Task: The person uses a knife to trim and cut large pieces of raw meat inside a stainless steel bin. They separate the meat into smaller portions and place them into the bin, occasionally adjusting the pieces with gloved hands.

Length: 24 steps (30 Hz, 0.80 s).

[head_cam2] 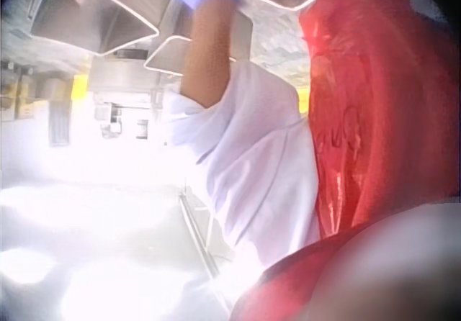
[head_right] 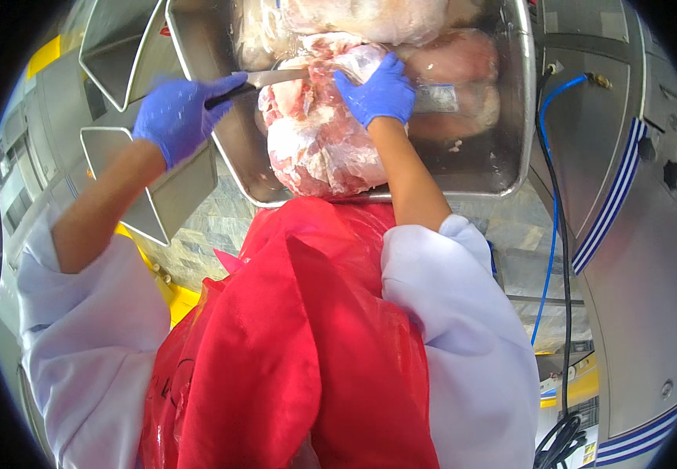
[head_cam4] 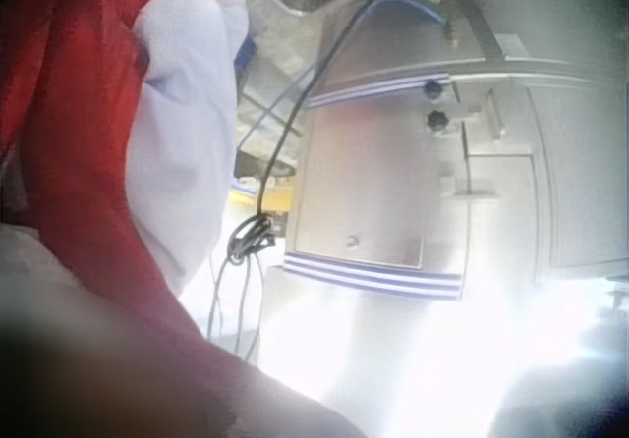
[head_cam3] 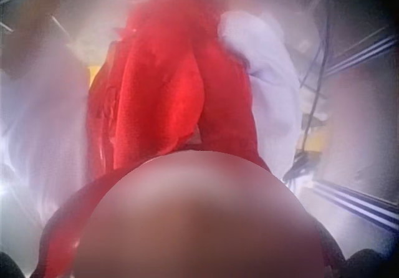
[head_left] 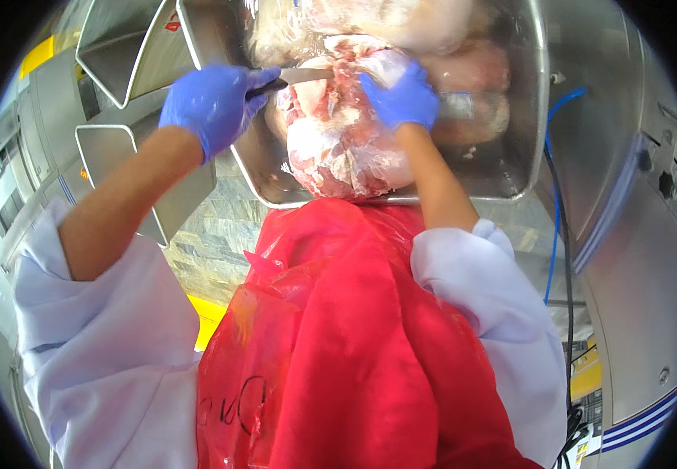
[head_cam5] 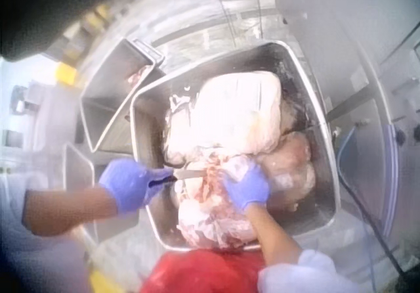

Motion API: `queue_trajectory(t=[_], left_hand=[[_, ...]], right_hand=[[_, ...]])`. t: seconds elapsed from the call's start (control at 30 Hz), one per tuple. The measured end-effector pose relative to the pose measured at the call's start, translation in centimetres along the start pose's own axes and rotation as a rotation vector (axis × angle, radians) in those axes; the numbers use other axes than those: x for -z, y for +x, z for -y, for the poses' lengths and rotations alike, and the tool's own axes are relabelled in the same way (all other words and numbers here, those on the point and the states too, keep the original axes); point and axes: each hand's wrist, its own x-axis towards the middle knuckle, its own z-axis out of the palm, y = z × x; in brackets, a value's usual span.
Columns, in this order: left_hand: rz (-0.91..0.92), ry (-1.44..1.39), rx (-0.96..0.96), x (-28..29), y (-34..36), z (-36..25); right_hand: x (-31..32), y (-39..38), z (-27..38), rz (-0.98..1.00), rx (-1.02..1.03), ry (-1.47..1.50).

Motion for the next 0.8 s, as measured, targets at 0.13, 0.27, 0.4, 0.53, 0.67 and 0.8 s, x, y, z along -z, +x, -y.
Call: queue_trajectory(t=[0.13,0.27,0.4,0.53,0.67,0.8], left_hand=[[-0.114,-0.095,0.108,-6.1,-5.8,-1.3],[-0.085,-0.109,0.245,-10.8,-8.4,-5.9],[-0.035,-0.212,0.350,-13.4,-9.0,-9.7],[-0.081,-0.383,0.386,-15.5,-9.1,-11.0],[-0.051,-0.525,0.448,-16.7,-8.2,-11.7],[-0.252,-0.724,0.422,-18.5,-8.5,-13.8]], right_hand=[[0.6,-1.6,0.0,-0.067,-0.020,0.069],[-0.3,-3.3,-0.6,-0.200,-0.046,0.084],[-1.9,-4.2,-1.8,-0.225,-0.085,0.128],[-3.5,-4.7,-2.6,-0.307,-0.061,0.163],[-2.7,-4.5,-1.8,-0.274,-0.116,0.169],[-2.6,-4.9,-1.8,-0.309,-0.093,0.092]])
